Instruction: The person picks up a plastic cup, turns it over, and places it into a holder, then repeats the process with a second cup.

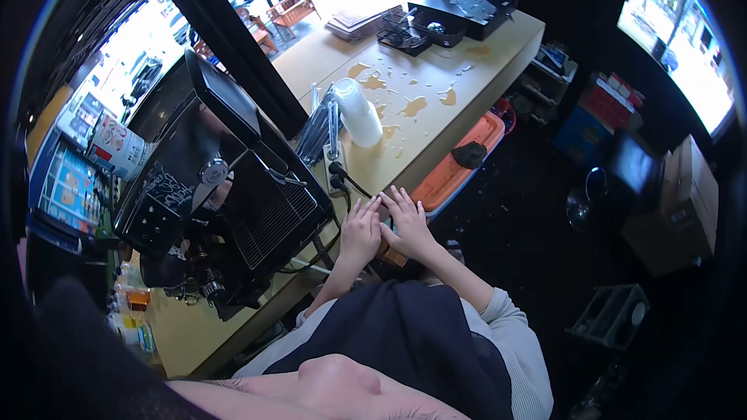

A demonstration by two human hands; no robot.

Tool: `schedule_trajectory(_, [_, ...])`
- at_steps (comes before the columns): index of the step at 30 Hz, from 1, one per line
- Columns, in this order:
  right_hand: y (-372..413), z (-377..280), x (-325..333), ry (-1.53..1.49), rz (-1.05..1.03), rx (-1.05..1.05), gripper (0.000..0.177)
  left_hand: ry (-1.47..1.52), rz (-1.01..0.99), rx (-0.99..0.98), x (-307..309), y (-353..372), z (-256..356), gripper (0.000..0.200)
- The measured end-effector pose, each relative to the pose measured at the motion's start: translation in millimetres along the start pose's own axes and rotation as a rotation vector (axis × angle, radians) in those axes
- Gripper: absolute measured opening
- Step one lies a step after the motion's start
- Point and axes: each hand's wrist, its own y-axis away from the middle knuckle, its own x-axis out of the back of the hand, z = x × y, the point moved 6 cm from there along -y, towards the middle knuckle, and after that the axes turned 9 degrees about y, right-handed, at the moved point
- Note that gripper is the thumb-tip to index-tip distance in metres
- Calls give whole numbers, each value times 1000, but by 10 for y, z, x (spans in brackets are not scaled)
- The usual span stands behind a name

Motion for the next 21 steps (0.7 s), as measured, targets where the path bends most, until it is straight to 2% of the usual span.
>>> schedule_trajectory(11, [-1201, 321, 280, -75, -1, 201, 64, -16, 115, 173, 88, -992, -191, 44])
schedule_trajectory(14, [-1569, 428, 549, -125, 199, 289, 64, -86, 148, 260, 74, -1245, -310, 44])
schedule_trajectory(17, [-1949, 459, 714, -258, 238, 311, 64, -94, 220, 320, 115, -1426, -411, 44])
schedule_trajectory(21, [-2433, 379, 798, -362, 290, 424, 75, -159, 223, 488, 156, -1571, -445, 45])
